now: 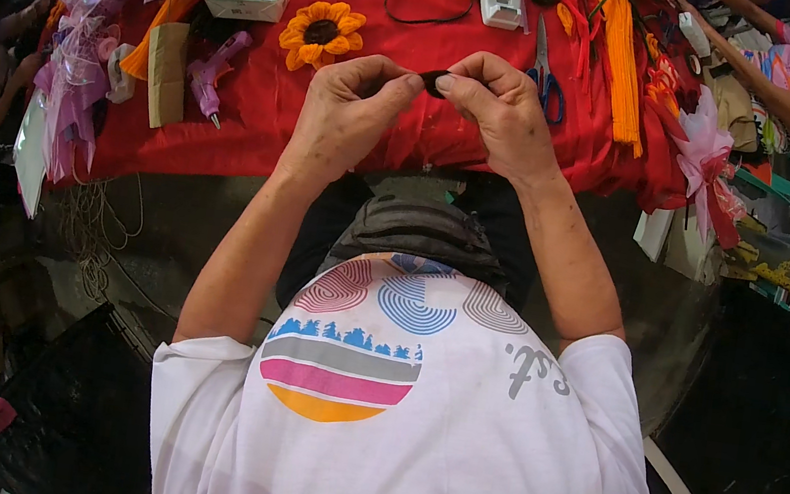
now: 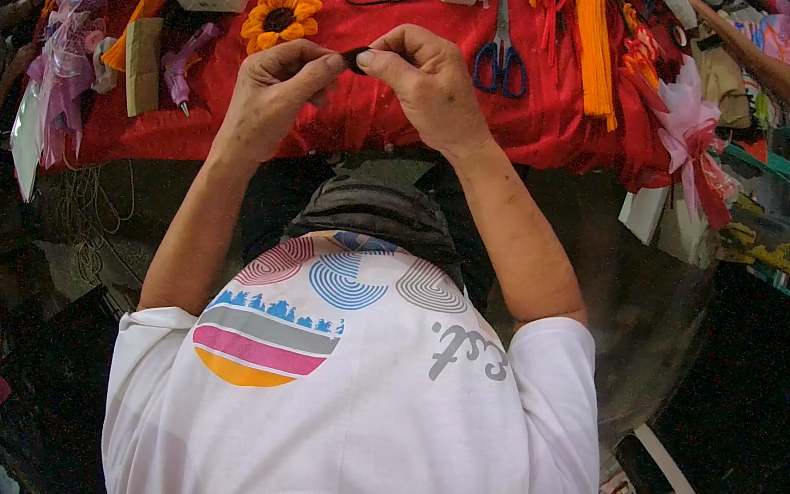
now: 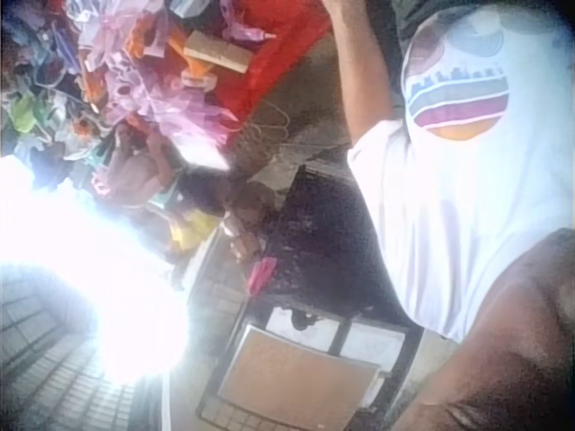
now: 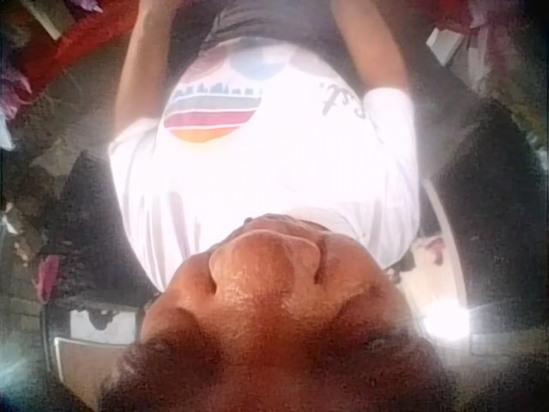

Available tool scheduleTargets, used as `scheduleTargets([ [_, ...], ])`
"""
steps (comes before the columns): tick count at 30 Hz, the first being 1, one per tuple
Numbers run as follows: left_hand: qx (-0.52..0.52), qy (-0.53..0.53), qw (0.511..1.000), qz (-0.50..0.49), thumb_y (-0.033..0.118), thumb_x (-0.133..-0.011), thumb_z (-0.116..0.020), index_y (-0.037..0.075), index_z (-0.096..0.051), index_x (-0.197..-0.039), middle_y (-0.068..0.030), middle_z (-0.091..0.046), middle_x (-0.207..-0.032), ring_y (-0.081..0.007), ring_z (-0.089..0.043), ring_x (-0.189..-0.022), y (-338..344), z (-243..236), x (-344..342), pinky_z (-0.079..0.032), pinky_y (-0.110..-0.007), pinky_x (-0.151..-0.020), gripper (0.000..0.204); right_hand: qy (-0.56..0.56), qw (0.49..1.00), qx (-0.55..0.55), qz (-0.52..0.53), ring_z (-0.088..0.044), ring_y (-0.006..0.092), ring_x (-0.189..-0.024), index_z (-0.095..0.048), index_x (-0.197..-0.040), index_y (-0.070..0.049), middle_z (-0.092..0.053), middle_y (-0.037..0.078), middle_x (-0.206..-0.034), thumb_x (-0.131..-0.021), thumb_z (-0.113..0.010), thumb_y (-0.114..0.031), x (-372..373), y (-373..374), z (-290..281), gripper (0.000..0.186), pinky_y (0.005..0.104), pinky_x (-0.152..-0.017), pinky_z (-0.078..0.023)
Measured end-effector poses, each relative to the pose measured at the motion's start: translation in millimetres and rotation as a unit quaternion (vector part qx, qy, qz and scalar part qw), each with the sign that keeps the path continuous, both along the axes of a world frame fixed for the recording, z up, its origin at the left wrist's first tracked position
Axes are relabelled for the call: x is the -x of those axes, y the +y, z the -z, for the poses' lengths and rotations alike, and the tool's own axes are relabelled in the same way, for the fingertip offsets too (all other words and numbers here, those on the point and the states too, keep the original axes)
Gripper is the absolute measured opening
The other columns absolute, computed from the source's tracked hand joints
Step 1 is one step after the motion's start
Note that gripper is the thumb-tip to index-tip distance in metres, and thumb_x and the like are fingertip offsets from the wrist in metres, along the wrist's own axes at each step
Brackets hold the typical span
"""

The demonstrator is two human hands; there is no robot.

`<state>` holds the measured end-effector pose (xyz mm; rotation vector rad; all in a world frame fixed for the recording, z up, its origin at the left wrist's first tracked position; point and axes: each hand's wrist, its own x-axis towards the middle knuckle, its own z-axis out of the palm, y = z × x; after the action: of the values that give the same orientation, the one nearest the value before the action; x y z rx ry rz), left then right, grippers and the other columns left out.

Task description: The person assembles a decorative flower arrangement by attaching a large orange fabric flower to a wire stem, inserting the stem into a cardboard box, and manipulating small black components on a wire.

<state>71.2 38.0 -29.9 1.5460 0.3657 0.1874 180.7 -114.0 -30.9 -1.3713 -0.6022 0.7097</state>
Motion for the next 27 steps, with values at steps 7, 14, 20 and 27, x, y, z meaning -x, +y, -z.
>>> scheduleTargets([
  [7, 0.047, -0.018, 0.997, -0.056, 0.015, -0.086, -0.066, -0.001, -0.067, -0.089, 0.0061, -0.057, -0.068, -0.0001, -0.046, -0.062, -15, -8, 0, -0.036, -0.017, -0.054, 0.017, 0.024, 0.998, -0.039, 0.038, -0.058, 0.0074, -0.074, -0.064, -0.085, -0.002, -0.064, 0.002, -0.079, -0.086, -0.061, -0.013, 6, 2, 2, 0.011, 0.0223, -0.068, -0.047],
  [14, -0.003, -0.039, 0.999, -0.029, 0.013, -0.085, -0.066, -0.003, -0.067, -0.090, 0.0047, -0.059, -0.070, -0.0008, -0.048, -0.065, -2, -6, 3, -0.038, -0.017, -0.057, 0.016, -0.082, 0.994, 0.046, -0.047, -0.050, 0.0028, -0.069, -0.064, -0.091, -0.001, -0.060, -0.003, -0.077, -0.090, -0.059, -0.011, 0, -6, -15, 0.011, 0.0192, -0.061, -0.040],
  [20, -0.117, 0.001, 0.990, 0.075, 0.013, -0.083, -0.064, -0.002, -0.068, -0.089, 0.0013, -0.062, -0.069, -0.0040, -0.051, -0.064, 12, -23, 1, -0.042, -0.022, -0.058, 0.016, -0.159, 0.971, 0.095, -0.154, -0.055, 0.0046, -0.077, -0.066, -0.097, 0.000, -0.064, 0.000, -0.084, -0.090, -0.062, -0.015, -28, -13, -34, 0.017, 0.0204, -0.068, -0.044],
  [27, -0.204, 0.034, 0.961, 0.183, 0.013, -0.084, -0.064, -0.003, -0.067, -0.088, -0.0013, -0.062, -0.072, -0.0070, -0.053, -0.069, 16, -33, -4, -0.045, -0.025, -0.064, 0.016, -0.239, 0.916, 0.202, -0.253, -0.058, 0.0059, -0.073, -0.067, -0.089, 0.001, -0.067, 0.002, -0.079, -0.084, -0.067, -0.010, -29, -2, -45, 0.012, 0.0227, -0.066, -0.045],
])
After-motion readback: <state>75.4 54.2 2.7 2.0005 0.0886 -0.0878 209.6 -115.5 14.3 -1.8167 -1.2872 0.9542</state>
